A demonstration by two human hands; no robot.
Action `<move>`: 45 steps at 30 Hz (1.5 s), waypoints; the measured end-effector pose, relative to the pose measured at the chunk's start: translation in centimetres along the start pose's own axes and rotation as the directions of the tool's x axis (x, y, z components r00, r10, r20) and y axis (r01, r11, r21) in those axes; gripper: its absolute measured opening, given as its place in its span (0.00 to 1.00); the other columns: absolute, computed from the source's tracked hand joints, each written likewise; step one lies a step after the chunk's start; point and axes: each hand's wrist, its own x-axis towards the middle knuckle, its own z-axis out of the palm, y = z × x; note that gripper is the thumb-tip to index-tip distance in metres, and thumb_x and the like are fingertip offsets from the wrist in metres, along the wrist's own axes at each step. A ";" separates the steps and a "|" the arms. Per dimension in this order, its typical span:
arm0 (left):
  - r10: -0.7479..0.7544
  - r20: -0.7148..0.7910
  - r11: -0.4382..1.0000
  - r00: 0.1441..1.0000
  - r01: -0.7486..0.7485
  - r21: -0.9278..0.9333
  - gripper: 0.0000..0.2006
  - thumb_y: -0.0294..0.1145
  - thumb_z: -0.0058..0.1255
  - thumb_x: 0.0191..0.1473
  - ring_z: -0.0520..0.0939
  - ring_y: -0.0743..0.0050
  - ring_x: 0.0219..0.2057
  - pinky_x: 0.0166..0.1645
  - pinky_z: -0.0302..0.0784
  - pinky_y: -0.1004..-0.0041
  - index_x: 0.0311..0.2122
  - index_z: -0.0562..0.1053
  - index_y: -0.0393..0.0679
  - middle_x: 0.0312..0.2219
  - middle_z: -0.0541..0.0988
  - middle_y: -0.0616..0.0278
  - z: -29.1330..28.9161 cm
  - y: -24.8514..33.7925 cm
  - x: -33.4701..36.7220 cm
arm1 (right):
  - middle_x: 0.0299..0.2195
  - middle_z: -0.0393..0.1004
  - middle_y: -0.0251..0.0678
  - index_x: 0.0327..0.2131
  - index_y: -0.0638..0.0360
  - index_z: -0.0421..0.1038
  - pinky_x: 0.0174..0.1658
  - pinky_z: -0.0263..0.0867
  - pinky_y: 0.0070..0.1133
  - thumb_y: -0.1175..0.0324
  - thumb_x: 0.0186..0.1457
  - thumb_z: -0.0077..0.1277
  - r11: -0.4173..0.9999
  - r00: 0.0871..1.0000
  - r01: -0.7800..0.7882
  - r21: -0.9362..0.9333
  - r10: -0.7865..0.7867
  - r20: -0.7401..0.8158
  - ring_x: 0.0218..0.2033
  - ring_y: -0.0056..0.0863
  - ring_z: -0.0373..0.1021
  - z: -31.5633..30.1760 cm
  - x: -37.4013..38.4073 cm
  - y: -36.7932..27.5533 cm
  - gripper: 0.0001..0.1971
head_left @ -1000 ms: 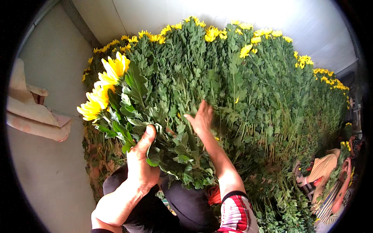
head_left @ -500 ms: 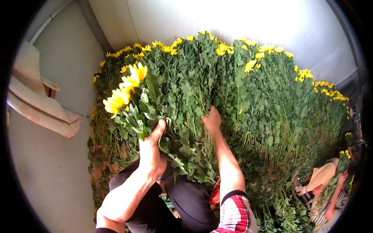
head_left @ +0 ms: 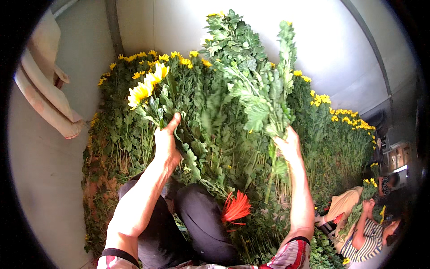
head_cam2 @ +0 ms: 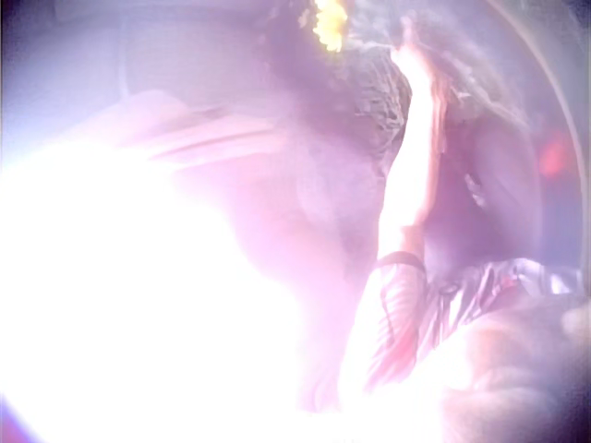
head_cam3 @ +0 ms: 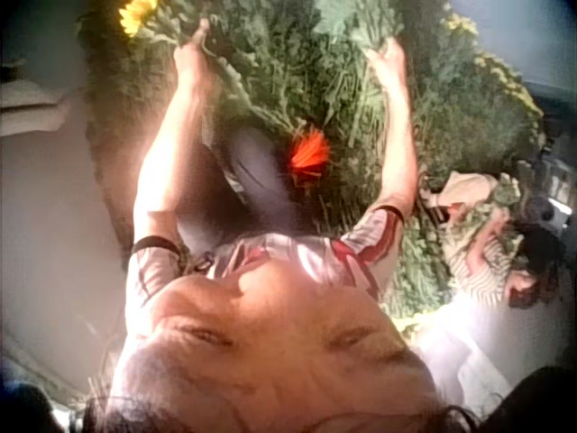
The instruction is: The person picks up yellow flowers from a pile on the floor, arranges them into a bunch, and secures the bunch with a red rubber band.
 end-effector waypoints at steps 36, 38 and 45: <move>-0.233 0.036 0.967 0.972 0.228 0.114 0.22 0.38 0.62 0.47 0.75 0.66 0.41 0.48 0.72 0.59 0.47 0.71 0.45 0.40 0.76 0.64 0.1 -2.9 1.0 | 0.35 0.72 0.23 0.44 0.53 0.68 0.28 0.63 0.14 0.59 0.56 0.52 0.816 0.921 -0.337 0.469 0.388 -0.015 0.28 0.13 0.67 12.4 -9.5 16.1 0.15; -0.269 0.078 0.959 0.960 0.260 0.110 0.20 0.38 0.62 0.47 0.75 0.67 0.41 0.47 0.72 0.61 0.45 0.72 0.45 0.38 0.77 0.65 1.8 -3.5 0.3 | 0.39 0.71 0.23 0.48 0.51 0.66 0.30 0.64 0.15 0.61 0.56 0.51 0.788 0.921 -0.336 0.516 0.390 0.004 0.33 0.14 0.67 11.7 -10.4 13.0 0.17; -0.264 0.194 0.964 0.945 0.252 0.084 0.22 0.39 0.62 0.47 0.74 0.64 0.44 0.49 0.70 0.54 0.47 0.71 0.44 0.43 0.75 0.63 3.6 -6.4 -0.2 | 0.38 0.73 0.32 0.47 0.54 0.67 0.39 0.69 0.26 0.62 0.57 0.49 0.962 0.979 0.099 0.255 -0.047 -0.201 0.36 0.27 0.70 13.7 -11.6 10.8 0.16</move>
